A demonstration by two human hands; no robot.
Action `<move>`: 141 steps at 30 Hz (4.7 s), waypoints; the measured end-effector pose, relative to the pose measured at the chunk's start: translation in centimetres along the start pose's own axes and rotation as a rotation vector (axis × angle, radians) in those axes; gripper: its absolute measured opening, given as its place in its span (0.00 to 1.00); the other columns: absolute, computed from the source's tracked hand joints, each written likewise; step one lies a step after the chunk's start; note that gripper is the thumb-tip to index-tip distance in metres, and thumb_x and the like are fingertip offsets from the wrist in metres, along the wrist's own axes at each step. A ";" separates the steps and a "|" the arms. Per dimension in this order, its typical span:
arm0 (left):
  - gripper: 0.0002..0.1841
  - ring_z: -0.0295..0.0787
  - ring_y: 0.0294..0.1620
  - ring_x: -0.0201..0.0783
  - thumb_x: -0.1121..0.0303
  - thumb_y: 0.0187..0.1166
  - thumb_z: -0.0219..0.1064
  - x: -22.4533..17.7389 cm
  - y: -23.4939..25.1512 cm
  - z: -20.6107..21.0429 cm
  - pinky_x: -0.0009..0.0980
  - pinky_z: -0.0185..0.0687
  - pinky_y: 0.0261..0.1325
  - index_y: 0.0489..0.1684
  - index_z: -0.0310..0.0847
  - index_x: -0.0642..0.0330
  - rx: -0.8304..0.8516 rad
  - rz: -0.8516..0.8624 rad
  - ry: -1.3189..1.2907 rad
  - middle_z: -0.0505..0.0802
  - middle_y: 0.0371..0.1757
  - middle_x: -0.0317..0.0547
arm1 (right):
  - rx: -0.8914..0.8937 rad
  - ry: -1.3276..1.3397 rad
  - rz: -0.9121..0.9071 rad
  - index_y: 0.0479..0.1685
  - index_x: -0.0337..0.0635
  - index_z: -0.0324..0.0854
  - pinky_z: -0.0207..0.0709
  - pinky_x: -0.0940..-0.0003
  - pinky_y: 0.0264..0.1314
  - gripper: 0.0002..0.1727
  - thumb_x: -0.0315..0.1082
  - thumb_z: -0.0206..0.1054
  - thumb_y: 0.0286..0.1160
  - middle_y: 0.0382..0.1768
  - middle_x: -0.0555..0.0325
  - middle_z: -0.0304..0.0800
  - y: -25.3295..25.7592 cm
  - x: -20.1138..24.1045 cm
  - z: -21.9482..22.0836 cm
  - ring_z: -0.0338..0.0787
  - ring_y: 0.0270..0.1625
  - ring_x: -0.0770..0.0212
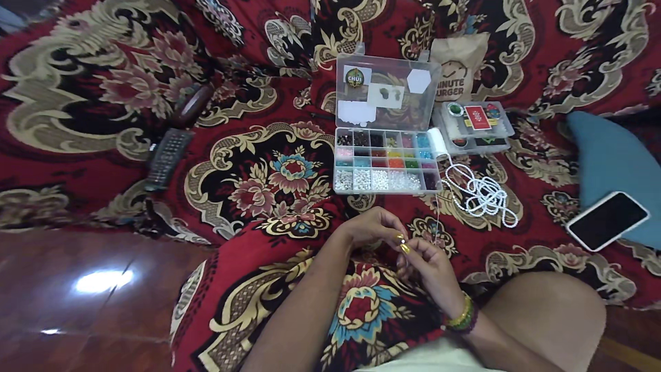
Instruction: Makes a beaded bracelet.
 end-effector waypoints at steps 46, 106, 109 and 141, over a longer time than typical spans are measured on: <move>0.10 0.91 0.38 0.48 0.71 0.79 0.70 -4.6 -3.2 -5.0 0.47 0.88 0.42 0.52 0.88 0.66 -0.959 0.221 1.033 0.90 0.58 0.60 | -0.174 -1.131 -0.709 0.41 0.40 0.92 0.89 0.63 0.39 0.09 0.32 0.65 0.78 0.33 0.52 0.94 0.4 2.9 -1.1 0.95 0.36 0.55; 0.07 0.93 0.40 0.25 0.75 0.74 0.68 -0.7 0.1 -1.3 0.24 0.89 0.50 0.34 0.91 0.49 -0.228 0.111 -0.001 0.96 0.38 0.30 | -0.058 -0.159 -0.285 0.47 0.30 0.83 0.86 0.79 0.36 0.10 0.27 0.59 0.84 0.33 0.61 0.93 0.0 2.0 -0.6 0.90 0.33 0.75; 0.06 0.93 0.42 0.24 0.72 0.73 0.70 -0.7 0.1 -1.0 0.24 0.89 0.51 0.32 0.91 0.46 -0.175 0.123 -0.032 0.97 0.39 0.29 | -0.045 -0.165 -0.287 0.47 0.30 0.85 0.85 0.80 0.36 0.09 0.27 0.60 0.82 0.31 0.62 0.92 0.0 1.9 -0.4 0.89 0.31 0.76; 0.07 0.95 0.39 0.27 0.76 0.70 0.69 -1.3 -0.1 0.3 0.26 0.90 0.46 0.32 0.88 0.50 -0.041 0.101 -0.133 0.97 0.38 0.33 | -0.123 -0.114 -0.331 0.38 0.38 0.88 0.81 0.84 0.25 0.05 0.29 0.67 0.74 0.24 0.69 0.89 -0.6 2.1 -0.8 0.85 0.22 0.79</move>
Point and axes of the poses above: each hand's wrist, its own y-axis towards the middle knuckle, its own z-axis out of the palm, x = y × z, the point moved 7 cm from there along y, towards the middle knuckle
